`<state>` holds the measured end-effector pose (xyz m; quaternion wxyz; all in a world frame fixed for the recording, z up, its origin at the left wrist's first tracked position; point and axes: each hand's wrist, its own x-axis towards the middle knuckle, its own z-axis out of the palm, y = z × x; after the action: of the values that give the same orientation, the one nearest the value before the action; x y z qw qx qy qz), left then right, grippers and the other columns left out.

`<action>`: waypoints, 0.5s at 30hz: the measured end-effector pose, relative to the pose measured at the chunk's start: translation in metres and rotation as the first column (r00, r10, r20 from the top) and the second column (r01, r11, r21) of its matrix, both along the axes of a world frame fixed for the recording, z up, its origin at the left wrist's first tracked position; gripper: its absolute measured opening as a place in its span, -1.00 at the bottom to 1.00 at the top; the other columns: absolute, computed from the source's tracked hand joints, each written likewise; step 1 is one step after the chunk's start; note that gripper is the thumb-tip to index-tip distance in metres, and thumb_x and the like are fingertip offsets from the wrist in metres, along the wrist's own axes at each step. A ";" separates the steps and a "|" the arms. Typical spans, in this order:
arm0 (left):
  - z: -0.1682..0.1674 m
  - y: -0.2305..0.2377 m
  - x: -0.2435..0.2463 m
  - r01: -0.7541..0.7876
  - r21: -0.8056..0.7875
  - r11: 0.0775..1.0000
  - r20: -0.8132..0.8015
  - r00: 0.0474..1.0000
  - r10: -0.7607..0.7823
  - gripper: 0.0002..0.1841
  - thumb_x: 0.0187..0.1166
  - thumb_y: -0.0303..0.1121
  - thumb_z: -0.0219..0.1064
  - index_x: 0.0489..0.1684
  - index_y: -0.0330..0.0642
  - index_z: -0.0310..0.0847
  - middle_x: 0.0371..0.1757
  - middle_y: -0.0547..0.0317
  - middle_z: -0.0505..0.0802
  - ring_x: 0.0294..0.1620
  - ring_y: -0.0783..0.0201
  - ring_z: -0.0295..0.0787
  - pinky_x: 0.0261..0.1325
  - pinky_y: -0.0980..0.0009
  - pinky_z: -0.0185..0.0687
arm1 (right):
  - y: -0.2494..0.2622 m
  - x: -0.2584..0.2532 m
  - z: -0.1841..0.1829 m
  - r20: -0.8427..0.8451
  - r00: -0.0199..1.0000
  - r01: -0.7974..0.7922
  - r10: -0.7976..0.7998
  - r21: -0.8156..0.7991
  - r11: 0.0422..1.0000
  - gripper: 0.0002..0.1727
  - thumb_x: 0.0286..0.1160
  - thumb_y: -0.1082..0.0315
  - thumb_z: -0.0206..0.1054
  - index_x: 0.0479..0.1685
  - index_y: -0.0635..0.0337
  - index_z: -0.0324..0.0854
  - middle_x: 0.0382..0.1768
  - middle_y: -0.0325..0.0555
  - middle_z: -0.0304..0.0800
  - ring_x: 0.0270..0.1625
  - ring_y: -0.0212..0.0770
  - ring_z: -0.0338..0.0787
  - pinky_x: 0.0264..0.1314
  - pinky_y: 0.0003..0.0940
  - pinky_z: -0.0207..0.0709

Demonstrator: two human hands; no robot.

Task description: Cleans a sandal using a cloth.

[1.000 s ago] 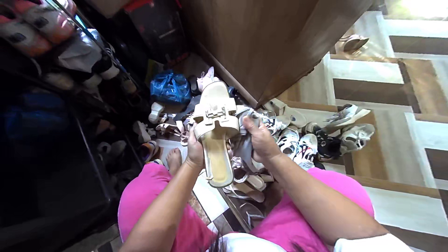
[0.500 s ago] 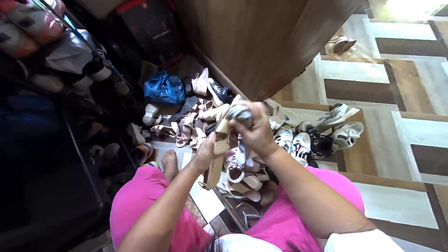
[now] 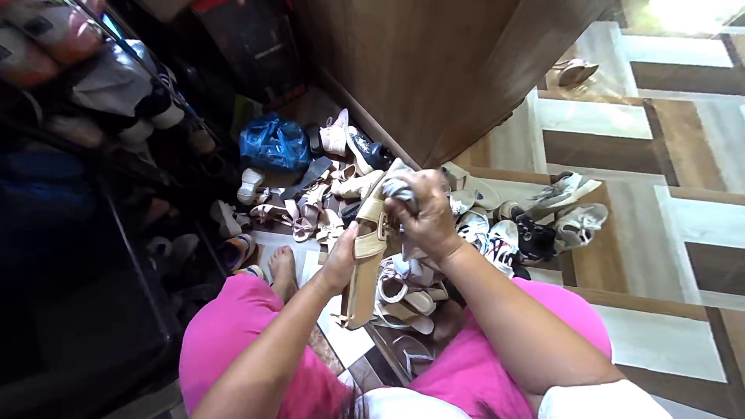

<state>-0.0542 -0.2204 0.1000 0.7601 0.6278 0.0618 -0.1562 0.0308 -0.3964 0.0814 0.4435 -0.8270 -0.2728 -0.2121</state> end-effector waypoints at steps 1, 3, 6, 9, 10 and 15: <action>0.004 -0.002 0.000 -0.017 0.033 0.999 -0.017 1.000 0.018 -0.47 0.78 -0.15 -0.45 0.25 -0.18 0.45 -0.16 0.39 0.79 -0.10 0.61 0.75 0.09 0.55 0.70 | 0.002 -0.004 0.002 0.004 0.999 -0.044 0.044 -0.009 0.999 -0.54 0.52 0.24 0.45 0.31 0.33 0.69 0.10 0.33 0.67 0.10 0.14 0.75 0.16 -0.04 0.67; 0.016 -0.006 0.001 -0.020 0.145 0.989 -0.091 0.995 0.033 -0.47 0.88 -0.23 -0.47 0.32 -0.28 0.42 -0.11 0.25 0.74 -0.07 0.57 0.71 0.11 0.54 0.66 | -0.001 0.000 0.002 -0.043 0.998 -0.043 0.041 -0.048 0.998 -0.55 0.51 0.23 0.46 0.29 0.31 0.71 0.06 0.31 0.70 0.06 0.16 0.78 0.09 0.02 0.68; 0.014 -0.005 0.007 0.077 0.286 0.955 -0.099 0.994 -0.050 -0.44 0.90 -0.22 -0.44 0.48 -0.36 0.38 0.08 0.02 0.73 0.05 0.43 0.70 0.21 0.41 0.65 | -0.009 0.007 0.009 -0.108 0.990 0.081 -0.092 -0.097 0.992 -0.54 0.54 0.21 0.45 0.33 0.31 0.71 0.00 0.33 0.72 0.00 0.20 0.79 0.02 0.10 0.68; -0.009 -0.002 0.010 0.133 0.337 0.932 -0.001 0.990 -0.141 -0.41 0.84 -0.15 -0.40 0.48 -0.31 0.45 0.07 0.04 0.79 0.06 0.40 0.73 0.23 0.33 0.66 | -0.003 -0.010 0.020 -0.033 0.994 -0.104 0.100 -0.116 0.988 -0.54 0.43 0.25 0.50 0.28 0.27 0.73 0.06 0.28 0.73 0.07 0.14 0.79 0.09 0.02 0.71; -0.012 -0.003 0.009 0.141 0.360 0.922 0.009 0.988 -0.154 -0.41 0.84 -0.14 -0.39 0.44 -0.30 0.49 0.08 0.04 0.79 0.09 0.39 0.73 0.27 0.31 0.65 | -0.001 -0.012 0.019 -0.015 0.989 -0.146 0.145 -0.144 0.979 -0.56 0.37 0.25 0.53 0.24 0.23 0.78 0.04 0.27 0.75 0.05 0.15 0.81 0.05 0.04 0.72; -0.011 -0.004 0.009 0.170 0.482 0.859 -0.028 0.983 -0.180 -0.40 0.86 -0.11 -0.38 0.33 -0.30 0.56 -0.04 -0.01 0.80 0.00 0.27 0.74 0.18 0.16 0.65 | -0.016 0.001 0.023 -0.143 0.989 -0.051 0.025 -0.178 0.983 -0.56 0.45 0.19 0.52 0.27 0.18 0.77 -0.03 0.24 0.70 -0.07 0.13 0.77 -0.06 0.07 0.68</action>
<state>-0.0455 -0.2248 0.0893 0.5627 0.8018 0.0346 -0.1984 0.0322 -0.4121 0.1044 0.3885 -0.8714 -0.2749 -0.1190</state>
